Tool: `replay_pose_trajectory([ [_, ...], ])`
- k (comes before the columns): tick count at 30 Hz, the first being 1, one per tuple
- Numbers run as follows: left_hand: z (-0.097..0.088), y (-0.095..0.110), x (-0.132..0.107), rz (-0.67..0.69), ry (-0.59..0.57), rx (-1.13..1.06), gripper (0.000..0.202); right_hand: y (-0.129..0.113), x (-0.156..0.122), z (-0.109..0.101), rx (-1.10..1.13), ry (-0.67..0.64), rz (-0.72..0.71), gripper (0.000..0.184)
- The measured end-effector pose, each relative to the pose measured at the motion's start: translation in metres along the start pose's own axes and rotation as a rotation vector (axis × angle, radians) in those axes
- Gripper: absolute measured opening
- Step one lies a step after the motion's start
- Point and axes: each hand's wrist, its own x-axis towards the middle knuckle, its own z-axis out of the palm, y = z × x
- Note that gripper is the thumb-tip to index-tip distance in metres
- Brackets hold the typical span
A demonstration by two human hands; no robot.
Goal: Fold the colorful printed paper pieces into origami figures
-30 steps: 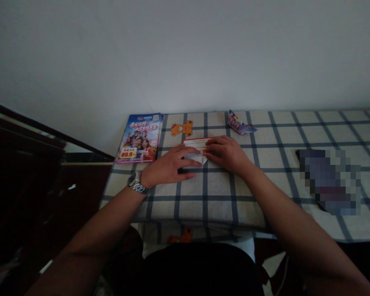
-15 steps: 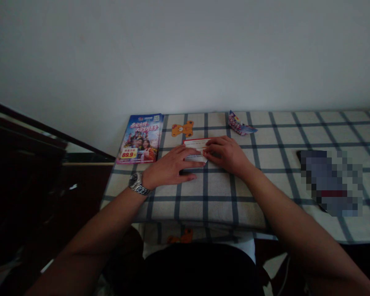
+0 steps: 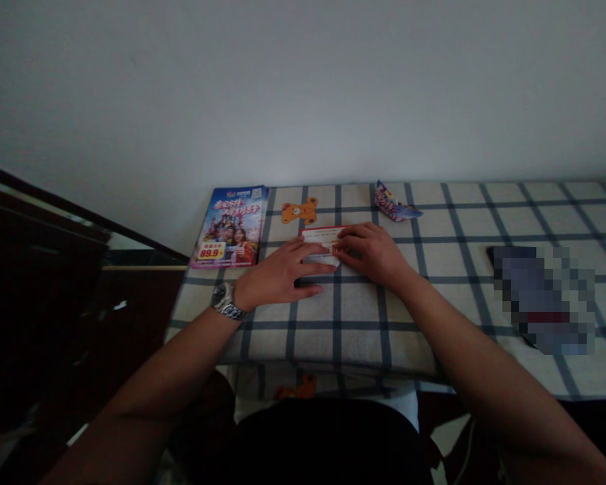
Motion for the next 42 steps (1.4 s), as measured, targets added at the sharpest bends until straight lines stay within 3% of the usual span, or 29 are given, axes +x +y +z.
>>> replay_pose_trajectory([
  [11, 0.001, -0.008, -0.003, -0.009, 0.025, -0.058, 0.035, -0.001, 0.0, 0.0, -0.016, -0.017, 0.018, 0.014],
  [17, 0.002, -0.002, -0.001, -0.028, 0.005, 0.006, 0.046, 0.0, -0.001, 0.002, -0.02, -0.012, 0.023, 0.013],
  [42, 0.006, 0.004, 0.001, -0.047, -0.022, 0.049, 0.048, 0.003, -0.002, 0.0, 0.022, -0.001, -0.007, 0.017],
])
